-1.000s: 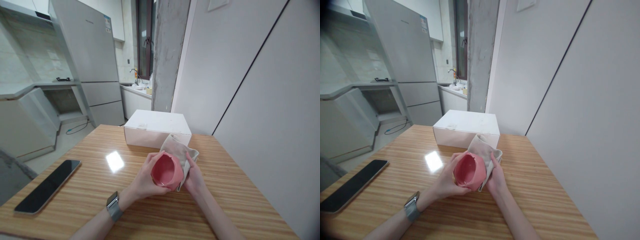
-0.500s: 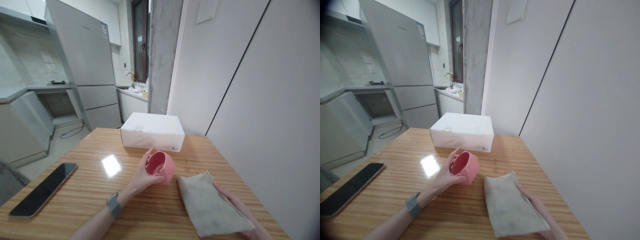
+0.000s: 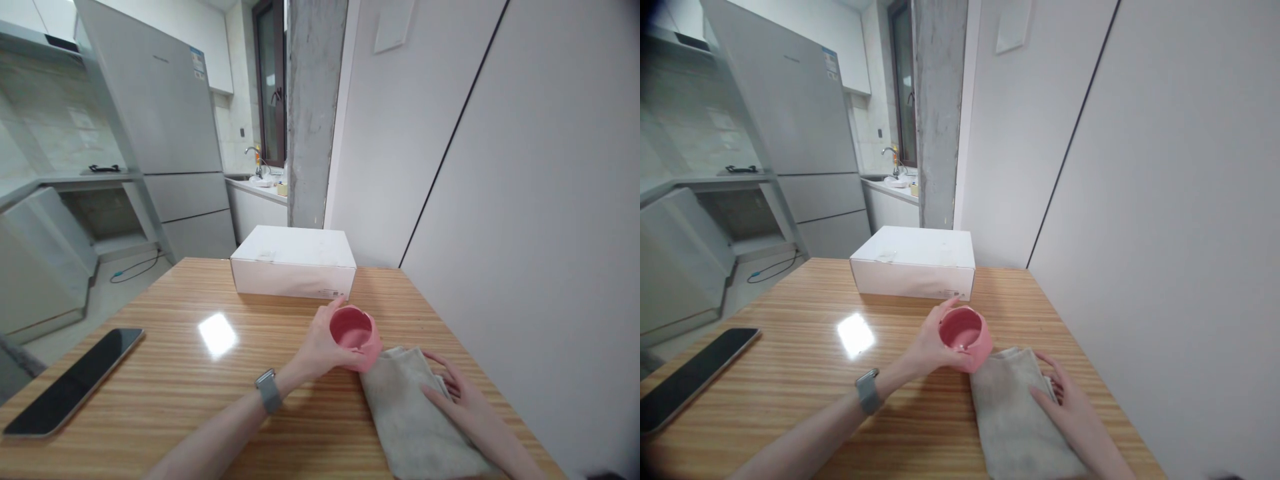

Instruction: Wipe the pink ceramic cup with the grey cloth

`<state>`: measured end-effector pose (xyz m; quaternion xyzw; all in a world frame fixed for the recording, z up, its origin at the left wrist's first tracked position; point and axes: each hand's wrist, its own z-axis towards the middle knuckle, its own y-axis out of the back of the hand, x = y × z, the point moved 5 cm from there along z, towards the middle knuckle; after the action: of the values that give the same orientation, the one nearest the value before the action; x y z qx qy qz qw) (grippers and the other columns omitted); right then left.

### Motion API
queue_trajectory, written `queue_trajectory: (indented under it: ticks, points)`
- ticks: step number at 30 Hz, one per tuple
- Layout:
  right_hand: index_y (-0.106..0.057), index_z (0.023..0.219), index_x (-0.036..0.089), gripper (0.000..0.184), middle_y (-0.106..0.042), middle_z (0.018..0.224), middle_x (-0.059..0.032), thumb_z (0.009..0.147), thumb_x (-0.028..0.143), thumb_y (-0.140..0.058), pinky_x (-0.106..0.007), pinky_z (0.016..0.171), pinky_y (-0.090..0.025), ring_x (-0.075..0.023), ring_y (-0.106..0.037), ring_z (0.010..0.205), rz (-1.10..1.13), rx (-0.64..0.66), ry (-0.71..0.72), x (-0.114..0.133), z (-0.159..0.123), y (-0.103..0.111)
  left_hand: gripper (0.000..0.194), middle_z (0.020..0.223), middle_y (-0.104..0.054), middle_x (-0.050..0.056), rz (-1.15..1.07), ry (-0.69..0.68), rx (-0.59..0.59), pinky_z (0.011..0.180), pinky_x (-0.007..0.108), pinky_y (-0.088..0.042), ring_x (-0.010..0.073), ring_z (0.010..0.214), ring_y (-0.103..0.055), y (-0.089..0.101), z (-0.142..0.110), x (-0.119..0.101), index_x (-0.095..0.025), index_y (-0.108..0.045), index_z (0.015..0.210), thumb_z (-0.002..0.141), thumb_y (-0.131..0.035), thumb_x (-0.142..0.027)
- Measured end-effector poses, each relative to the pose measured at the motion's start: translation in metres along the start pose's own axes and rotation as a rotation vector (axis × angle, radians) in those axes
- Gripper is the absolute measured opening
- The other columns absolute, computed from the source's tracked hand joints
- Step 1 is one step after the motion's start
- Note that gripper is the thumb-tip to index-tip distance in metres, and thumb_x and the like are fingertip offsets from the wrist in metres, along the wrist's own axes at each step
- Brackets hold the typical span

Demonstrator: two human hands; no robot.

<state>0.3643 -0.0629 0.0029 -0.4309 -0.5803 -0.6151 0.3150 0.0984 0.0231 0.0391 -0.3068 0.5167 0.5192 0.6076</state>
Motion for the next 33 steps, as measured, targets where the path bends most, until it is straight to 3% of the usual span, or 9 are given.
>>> queue_trajectory:
  ticks: [9,15,23,27,30,33]
  points:
    - [-0.053,0.116,0.024,0.058,-0.068,0.078,-0.0021,0.062,0.045,-0.061,-0.037,0.069,-0.053,-0.0251,-0.068,0.072,-0.145,-0.105,0.01,-0.01,-0.003,0.015,0.093,0.121,-0.049,0.009,0.152,-0.134,-0.004,0.1,0.04,-0.039,0.0258,0.112,-0.05,-0.057,0.03,-0.007,-0.024,-0.041,0.134,0.051,-0.082,-0.039]
    - [-0.049,0.117,0.022,0.063,-0.071,0.08,-0.0045,0.061,0.047,-0.059,-0.039,0.068,-0.051,-0.0278,-0.068,0.07,-0.195,-0.105,-0.051,-0.01,-0.002,0.021,0.092,0.123,-0.047,0.01,0.157,-0.154,-0.02,0.101,0.039,-0.038,0.0261,0.113,-0.048,-0.079,0.043,0.0,-0.024,-0.039,0.135,0.055,-0.081,-0.04]
    - [-0.059,0.107,0.023,0.054,-0.071,0.088,-0.0059,0.059,0.047,-0.056,-0.039,0.069,-0.05,-0.0272,-0.067,0.07,-0.351,-0.2,-0.004,0.001,-0.003,0.023,0.09,0.125,-0.049,0.011,0.15,-0.155,-0.04,0.102,0.041,-0.036,0.0273,0.115,-0.047,-0.084,0.052,0.009,-0.022,-0.041,0.133,0.055,-0.081,-0.044]
    - [-0.057,0.111,0.023,0.054,-0.069,0.093,-0.007,0.062,0.046,-0.054,-0.04,0.072,-0.051,-0.0271,-0.067,0.075,-0.423,-0.23,0.029,-0.01,0.002,0.025,0.102,0.131,-0.045,0.014,0.19,-0.168,0.031,0.104,0.042,-0.035,0.0301,0.121,-0.044,-0.086,0.055,0.011,-0.021,-0.034,0.139,0.052,-0.083,-0.044]
    - [-0.055,0.115,0.02,0.055,-0.064,0.108,-0.012,0.067,0.047,-0.051,-0.043,0.081,-0.049,-0.0289,-0.065,0.085,-0.523,-0.276,0.07,-0.014,0.006,0.027,0.117,0.141,-0.034,0.02,0.332,-0.164,0.132,0.107,0.056,-0.024,0.0402,0.132,-0.029,-0.082,0.052,0.002,-0.022,-0.026,0.143,0.045,-0.085,-0.049]
    - [-0.055,0.114,0.017,0.05,-0.058,0.116,-0.0159,0.077,0.048,-0.043,-0.049,0.09,-0.044,-0.0337,-0.059,0.101,-0.667,-0.402,0.16,0.007,0.0,0.021,0.098,0.145,-0.031,0.021,0.498,-0.233,0.194,0.106,0.061,-0.019,0.0431,0.134,-0.025,-0.068,0.037,-0.02,-0.021,-0.035,0.139,0.057,-0.079,-0.051]
